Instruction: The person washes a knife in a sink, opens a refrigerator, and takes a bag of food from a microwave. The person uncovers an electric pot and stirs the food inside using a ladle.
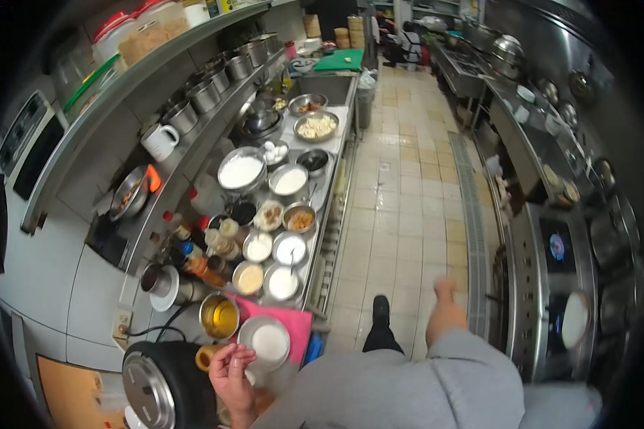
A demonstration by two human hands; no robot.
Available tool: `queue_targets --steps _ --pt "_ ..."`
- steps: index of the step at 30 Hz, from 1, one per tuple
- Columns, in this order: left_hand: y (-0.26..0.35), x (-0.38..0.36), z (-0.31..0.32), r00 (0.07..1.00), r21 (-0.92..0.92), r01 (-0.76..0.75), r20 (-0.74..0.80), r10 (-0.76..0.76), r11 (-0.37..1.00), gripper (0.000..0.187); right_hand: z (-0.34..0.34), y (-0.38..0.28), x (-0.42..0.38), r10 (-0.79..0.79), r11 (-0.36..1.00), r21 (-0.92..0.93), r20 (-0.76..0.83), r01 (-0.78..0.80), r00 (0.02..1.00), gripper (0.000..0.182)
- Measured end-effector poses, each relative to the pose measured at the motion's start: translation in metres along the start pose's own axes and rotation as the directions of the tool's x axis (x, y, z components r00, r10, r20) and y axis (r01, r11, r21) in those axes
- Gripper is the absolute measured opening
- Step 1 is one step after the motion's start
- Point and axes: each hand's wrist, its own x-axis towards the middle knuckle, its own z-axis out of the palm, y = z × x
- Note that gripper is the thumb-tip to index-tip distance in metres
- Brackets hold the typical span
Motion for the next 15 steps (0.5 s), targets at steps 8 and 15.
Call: queue_targets --steps 8,15 --pt "-0.024 0.174 0.218 0.991 0.101 0.072 0.104 -0.083 0.992 0.023 0.011 0.110 -0.059 0.163 0.634 0.573 0.557 -0.519 0.815 0.018" --pt "-0.098 0.314 0.376 0.928 0.055 0.090 0.358 -0.104 0.994 0.024 -0.144 0.065 0.226 0.224 -0.015 0.956 0.289 -0.293 0.931 0.015"
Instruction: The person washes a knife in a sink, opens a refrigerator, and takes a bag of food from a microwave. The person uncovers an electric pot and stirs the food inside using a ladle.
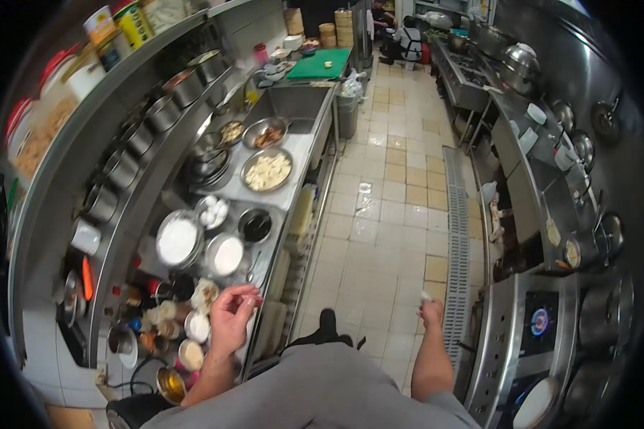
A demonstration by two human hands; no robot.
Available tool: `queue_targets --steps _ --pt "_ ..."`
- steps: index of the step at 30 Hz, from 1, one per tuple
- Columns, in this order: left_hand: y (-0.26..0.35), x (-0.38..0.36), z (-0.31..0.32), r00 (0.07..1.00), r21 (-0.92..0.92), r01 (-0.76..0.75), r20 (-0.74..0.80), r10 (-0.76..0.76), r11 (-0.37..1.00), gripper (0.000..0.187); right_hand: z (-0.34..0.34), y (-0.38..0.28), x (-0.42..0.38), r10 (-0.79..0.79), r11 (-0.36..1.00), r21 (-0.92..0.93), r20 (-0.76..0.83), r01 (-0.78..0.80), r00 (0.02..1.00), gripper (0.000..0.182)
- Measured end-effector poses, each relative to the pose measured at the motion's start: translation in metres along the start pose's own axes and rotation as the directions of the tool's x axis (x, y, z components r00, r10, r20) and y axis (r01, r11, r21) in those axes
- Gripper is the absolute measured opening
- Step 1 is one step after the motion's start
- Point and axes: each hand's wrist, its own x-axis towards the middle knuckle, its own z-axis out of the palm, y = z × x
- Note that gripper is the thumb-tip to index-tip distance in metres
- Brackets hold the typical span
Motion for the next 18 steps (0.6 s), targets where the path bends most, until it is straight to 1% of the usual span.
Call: queue_targets --steps 1,2,3,4,5,7,8,9,10,11,12,13,14,15,16,17,18 --pt "-0.014 0.029 0.012 0.998 0.002 0.042 0.043 -0.042 0.999 0.023 0.013 -0.042 0.016 -0.103 0.994 -0.039 0.029 0.104 0.994 0.017" --pt "-0.027 0.057 0.024 0.993 0.006 0.086 0.086 -0.086 0.996 0.022 0.023 -0.085 0.028 -0.112 0.993 -0.038 0.015 0.113 0.994 0.017" --pt "-0.037 0.087 0.038 0.992 -0.007 0.091 0.093 -0.090 0.996 0.022 0.028 -0.120 0.033 -0.427 0.851 -0.336 0.005 0.404 0.904 0.023" --pt "-0.045 0.117 0.053 0.986 0.005 0.099 0.132 -0.099 0.995 0.022 0.027 -0.140 0.037 -0.675 0.544 -0.598 0.104 0.589 0.730 0.029" --pt "-0.054 0.144 0.067 0.980 0.015 0.103 0.169 -0.104 0.995 0.022 0.023 -0.150 0.044 -0.671 0.536 -0.615 0.105 0.578 0.734 0.029" --pt "-0.075 0.208 0.091 0.981 -0.005 0.060 0.183 -0.058 0.998 0.020 0.023 -0.195 0.066 -0.476 0.672 -0.584 0.131 0.456 0.870 0.036" --pt "-0.083 0.242 0.105 0.978 0.056 0.080 0.186 -0.089 0.995 0.019 0.016 -0.187 0.088 -0.498 0.678 -0.582 0.085 0.448 0.863 0.034" --pt "-0.090 0.272 0.121 0.976 0.113 0.105 0.181 -0.124 0.988 0.019 -0.001 -0.148 0.125 -0.519 0.680 -0.585 0.043 0.442 0.854 0.033" --pt "-0.092 0.304 0.137 0.965 0.127 0.155 0.194 -0.177 0.980 0.020 -0.025 -0.113 0.154 -0.462 0.631 -0.686 0.043 0.362 0.886 0.034" --pt "-0.090 0.331 0.150 0.964 0.111 0.164 0.192 -0.183 0.980 0.020 -0.044 -0.081 0.172 -0.392 0.657 -0.707 -0.024 0.262 0.920 0.038" --pt "-0.084 0.362 0.164 0.953 0.130 0.080 0.279 -0.114 0.988 0.020 -0.056 -0.104 0.138 -0.286 0.693 -0.704 -0.068 0.157 0.956 0.032" --pt "-0.077 0.391 0.177 0.929 0.149 -0.001 0.366 -0.054 0.989 0.021 -0.088 0.003 0.209 -0.011 0.920 -0.386 -0.211 -0.073 0.977 0.032" --pt "-0.066 0.419 0.189 0.910 0.267 -0.049 0.410 -0.067 0.963 0.021 -0.109 0.035 0.208 0.024 0.898 -0.423 -0.229 -0.122 0.973 0.033" --pt "-0.061 0.442 0.201 0.911 0.282 -0.041 0.404 -0.080 0.959 0.021 -0.112 0.034 0.193 0.138 0.877 -0.410 -0.281 -0.249 0.950 0.032" --pt "-0.058 0.467 0.213 0.894 0.252 -0.040 0.442 -0.078 0.967 0.021 -0.096 0.000 0.168 0.249 0.849 -0.379 -0.328 -0.368 0.911 0.031" --pt "-0.058 0.491 0.226 0.876 0.220 -0.042 0.477 -0.069 0.975 0.021 -0.079 -0.022 0.158 0.332 0.820 -0.356 -0.342 -0.448 0.879 0.030" --pt "-0.066 0.515 0.237 0.868 0.187 -0.058 0.495 -0.044 0.981 0.022 -0.058 -0.047 0.154 0.375 0.802 -0.346 -0.342 -0.487 0.861 0.030"
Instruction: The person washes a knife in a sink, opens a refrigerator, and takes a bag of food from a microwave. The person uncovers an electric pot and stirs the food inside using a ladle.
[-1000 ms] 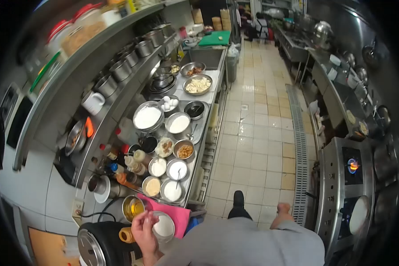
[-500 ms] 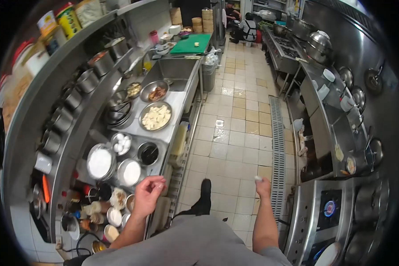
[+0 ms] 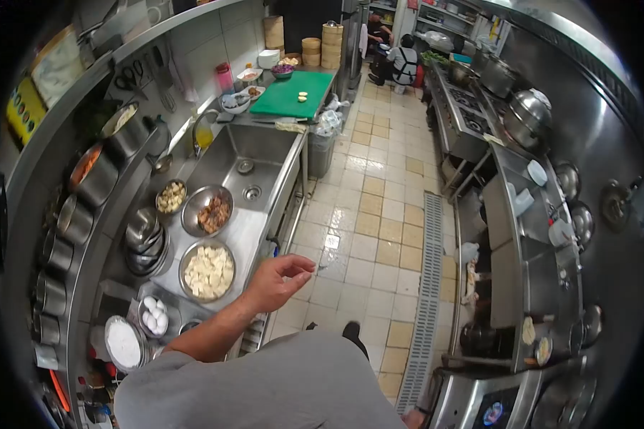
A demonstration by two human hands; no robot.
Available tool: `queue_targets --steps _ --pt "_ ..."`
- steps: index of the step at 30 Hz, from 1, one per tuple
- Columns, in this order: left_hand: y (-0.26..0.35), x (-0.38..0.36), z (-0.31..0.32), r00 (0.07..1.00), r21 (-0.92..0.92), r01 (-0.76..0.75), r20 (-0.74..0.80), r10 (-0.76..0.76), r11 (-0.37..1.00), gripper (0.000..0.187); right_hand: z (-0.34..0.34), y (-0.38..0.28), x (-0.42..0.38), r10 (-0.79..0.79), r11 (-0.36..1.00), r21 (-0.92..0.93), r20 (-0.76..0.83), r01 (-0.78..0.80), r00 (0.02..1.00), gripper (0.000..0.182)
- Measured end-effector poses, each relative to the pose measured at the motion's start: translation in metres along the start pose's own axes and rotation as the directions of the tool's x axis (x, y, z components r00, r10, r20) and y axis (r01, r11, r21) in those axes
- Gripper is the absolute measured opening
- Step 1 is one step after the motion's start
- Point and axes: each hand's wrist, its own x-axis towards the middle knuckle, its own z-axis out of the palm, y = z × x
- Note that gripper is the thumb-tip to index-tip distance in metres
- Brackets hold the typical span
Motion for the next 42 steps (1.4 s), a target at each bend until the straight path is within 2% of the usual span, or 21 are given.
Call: queue_targets --steps 4,9,11,13,16,18,20,22,25,26,27,28,30,32,34,36,37,38,40,41,42 --pt "-0.024 0.097 0.009 0.997 0.090 0.073 0.004 -0.073 0.993 0.023 0.031 -0.137 0.002 -0.038 0.998 -0.043 0.069 0.041 0.997 0.026" --pt "-0.047 0.208 0.013 0.980 0.113 0.198 -0.012 -0.198 0.974 0.024 0.026 -0.326 0.085 -0.197 0.977 -0.066 0.077 0.202 0.977 0.022" --pt "-0.042 0.255 0.001 0.990 0.185 0.118 -0.094 -0.102 0.976 0.024 0.000 -0.408 0.141 -0.243 0.970 -0.021 0.024 0.243 0.970 0.021" --pt "-0.037 0.295 -0.022 0.977 0.187 0.142 -0.186 -0.107 0.972 0.024 -0.027 -0.492 0.217 -0.333 0.942 0.025 -0.077 0.336 0.940 0.020" --pt "-0.053 0.332 -0.059 0.920 0.152 0.168 -0.378 -0.099 0.974 0.024 -0.050 -0.664 0.322 -0.581 0.782 0.108 -0.228 0.613 0.781 0.019" --pt "-0.060 0.357 -0.095 0.834 0.184 0.152 -0.551 -0.026 0.971 0.023 -0.060 -0.839 0.229 -0.643 0.739 0.262 -0.003 0.621 0.766 0.039" --pt "-0.082 0.380 -0.138 0.759 0.192 0.159 -0.651 0.004 0.968 0.022 -0.029 -0.957 0.184 -0.785 0.488 0.446 -0.152 0.751 0.600 0.029" --pt "-0.104 0.405 -0.186 0.640 0.199 0.149 -0.766 0.059 0.969 0.022 -0.004 -1.037 0.145 -0.833 0.433 0.568 -0.045 0.700 0.552 0.033" --pt "-0.140 0.439 -0.264 0.486 0.141 0.180 -0.873 0.037 0.974 0.025 0.039 -1.078 0.076 -0.767 0.498 0.666 0.039 0.555 0.640 0.031" --pt "-0.129 0.455 -0.276 0.457 0.049 0.177 -0.889 -0.038 0.983 0.025 0.067 -1.081 0.103 -0.739 0.514 0.704 0.072 0.491 0.670 0.029" --pt "-0.116 0.471 -0.291 0.423 -0.032 0.168 -0.901 -0.101 0.985 0.026 0.077 -1.080 0.082 -0.688 0.559 0.732 0.147 0.389 0.711 0.029" --pt "-0.126 0.483 -0.312 0.420 0.016 0.167 -0.906 -0.056 0.986 0.026 0.103 -1.075 0.104 -0.631 0.603 0.712 0.150 0.359 0.762 0.022" --pt "-0.139 0.504 -0.336 0.399 0.047 0.134 -0.917 -0.011 0.990 0.026 0.144 -1.033 0.190 -0.498 0.732 0.643 0.278 0.227 0.821 0.019" --pt "-0.133 0.522 -0.343 0.383 0.030 0.101 -0.924 -0.012 0.994 0.027 0.156 -0.980 0.235 -0.076 0.835 0.544 0.264 -0.084 0.962 0.024" --pt "-0.138 0.532 -0.346 0.377 0.039 0.158 -0.926 -0.023 0.987 0.026 0.136 -0.968 0.169 0.011 0.787 0.616 0.033 -0.029 0.999 0.032" --pt "-0.155 0.535 -0.351 0.332 0.021 0.229 -0.941 -0.057 0.973 0.025 0.140 -0.976 0.182 0.101 0.914 0.392 0.026 -0.103 0.995 0.036" --pt "-0.166 0.537 -0.350 0.300 -0.003 0.266 -0.950 -0.086 0.964 0.025 0.152 -1.008 0.184 0.098 0.917 0.385 0.031 -0.102 0.995 0.036" --pt "-0.176 0.542 -0.347 0.290 -0.002 0.273 -0.953 -0.084 0.962 0.025 0.169 -1.048 0.185 0.003 0.869 0.492 0.094 -0.049 0.996 0.029" --pt "-0.188 0.555 -0.342 0.150 -0.153 0.301 -0.967 -0.205 0.941 0.026 0.200 -1.128 0.176 -0.191 0.731 0.683 0.184 0.015 0.964 0.018" --pt "-0.187 0.569 -0.338 0.132 -0.162 0.312 -0.968 -0.211 0.936 0.026 0.209 -1.155 0.181 -0.292 0.646 0.763 0.209 0.032 0.933 0.014" --pt "-0.181 0.584 -0.331 0.117 -0.184 0.320 -0.966 -0.231 0.930 0.028 0.250 -1.232 0.191 -0.267 0.699 0.711 0.160 0.077 0.950 0.013"
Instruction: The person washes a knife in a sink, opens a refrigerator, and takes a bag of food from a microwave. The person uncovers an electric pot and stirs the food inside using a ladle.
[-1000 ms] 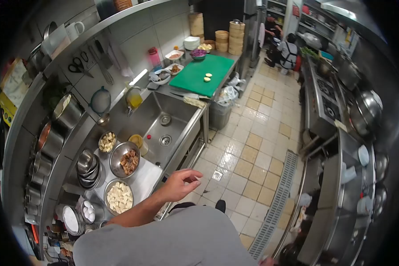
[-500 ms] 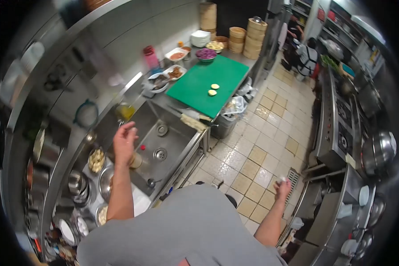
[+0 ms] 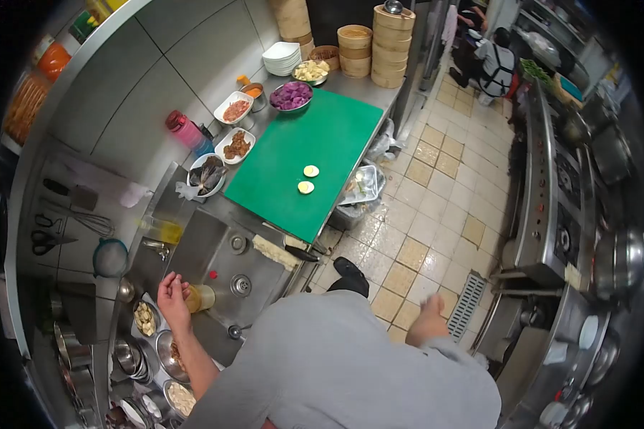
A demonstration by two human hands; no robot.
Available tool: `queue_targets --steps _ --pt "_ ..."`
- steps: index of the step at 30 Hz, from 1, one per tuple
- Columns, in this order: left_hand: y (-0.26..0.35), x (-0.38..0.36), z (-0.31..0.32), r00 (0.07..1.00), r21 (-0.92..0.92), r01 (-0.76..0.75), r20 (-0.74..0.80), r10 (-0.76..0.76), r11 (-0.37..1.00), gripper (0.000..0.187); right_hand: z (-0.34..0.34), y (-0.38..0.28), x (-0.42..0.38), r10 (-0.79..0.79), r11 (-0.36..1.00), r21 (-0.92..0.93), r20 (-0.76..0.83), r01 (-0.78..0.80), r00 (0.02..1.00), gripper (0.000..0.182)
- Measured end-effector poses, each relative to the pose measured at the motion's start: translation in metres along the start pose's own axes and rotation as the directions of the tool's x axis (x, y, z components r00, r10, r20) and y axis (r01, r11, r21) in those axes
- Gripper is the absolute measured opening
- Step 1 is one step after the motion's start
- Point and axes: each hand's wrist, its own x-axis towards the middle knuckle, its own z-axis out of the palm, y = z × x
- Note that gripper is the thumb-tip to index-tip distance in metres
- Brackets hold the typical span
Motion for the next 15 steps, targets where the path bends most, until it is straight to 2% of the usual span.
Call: queue_targets --steps 1,2,3,4,5,6,7,9,10,12,13,14,15 --pt "0.010 -0.003 0.014 1.000 0.004 0.016 -0.010 -0.016 1.000 0.030 0.075 -0.024 0.034 -0.016 0.996 -0.086 -0.056 0.011 0.998 0.012" --pt "0.020 -0.004 0.026 1.000 0.016 0.010 -0.028 -0.010 1.000 0.030 0.153 -0.046 0.072 0.060 0.997 -0.058 0.148 -0.052 0.987 0.024" --pt "0.029 -0.007 0.036 1.000 0.019 -0.009 -0.011 0.010 1.000 0.034 0.224 -0.065 0.113 0.141 0.990 -0.047 0.506 -0.136 0.851 0.024" --pt "0.037 -0.012 0.045 1.000 0.022 -0.024 0.009 0.024 0.999 0.038 0.289 -0.111 0.082 0.138 0.984 -0.006 0.653 -0.177 0.744 0.026" --pt "0.048 -0.017 0.055 1.000 0.038 -0.017 0.000 0.017 0.999 0.038 0.358 -0.147 0.072 0.192 0.978 -0.056 0.619 -0.201 0.762 0.031" --pt "0.060 -0.024 0.064 0.999 0.050 -0.045 0.014 0.045 0.998 0.042 0.405 -0.185 0.028 0.089 0.989 0.025 0.674 -0.144 0.733 0.029" --pt "0.066 -0.029 0.070 0.997 0.058 -0.071 0.026 0.070 0.996 0.045 0.446 -0.222 -0.005 0.099 0.992 -0.014 0.678 -0.123 0.728 0.028" --pt "0.063 -0.041 0.068 0.999 0.096 -0.040 -0.025 0.043 0.995 0.048 0.512 -0.271 -0.024 0.085 0.995 -0.103 0.776 -0.007 0.626 0.030" --pt "0.060 -0.050 0.063 0.997 0.126 -0.021 -0.072 0.030 0.992 0.050 0.535 -0.288 -0.031 0.101 0.989 -0.145 0.815 0.031 0.570 0.031" --pt "0.038 -0.073 0.046 0.987 0.152 0.039 -0.158 -0.014 0.988 0.051 0.557 -0.305 -0.066 -0.140 0.966 -0.037 0.755 0.255 0.640 0.033" --pt "0.023 -0.089 0.035 0.973 0.168 0.084 -0.228 -0.044 0.982 0.051 0.562 -0.301 -0.060 -0.205 0.948 0.003 0.770 0.318 0.604 0.035" --pt "0.004 -0.110 0.023 0.961 0.252 0.109 -0.275 -0.037 0.962 0.050 0.572 -0.292 -0.042 -0.205 0.936 0.004 0.821 0.352 0.534 0.040" --pt "-0.008 -0.130 0.018 0.918 0.247 0.140 -0.394 -0.033 0.959 0.050 0.573 -0.277 -0.045 -0.202 0.938 0.029 0.856 0.345 0.475 0.046"
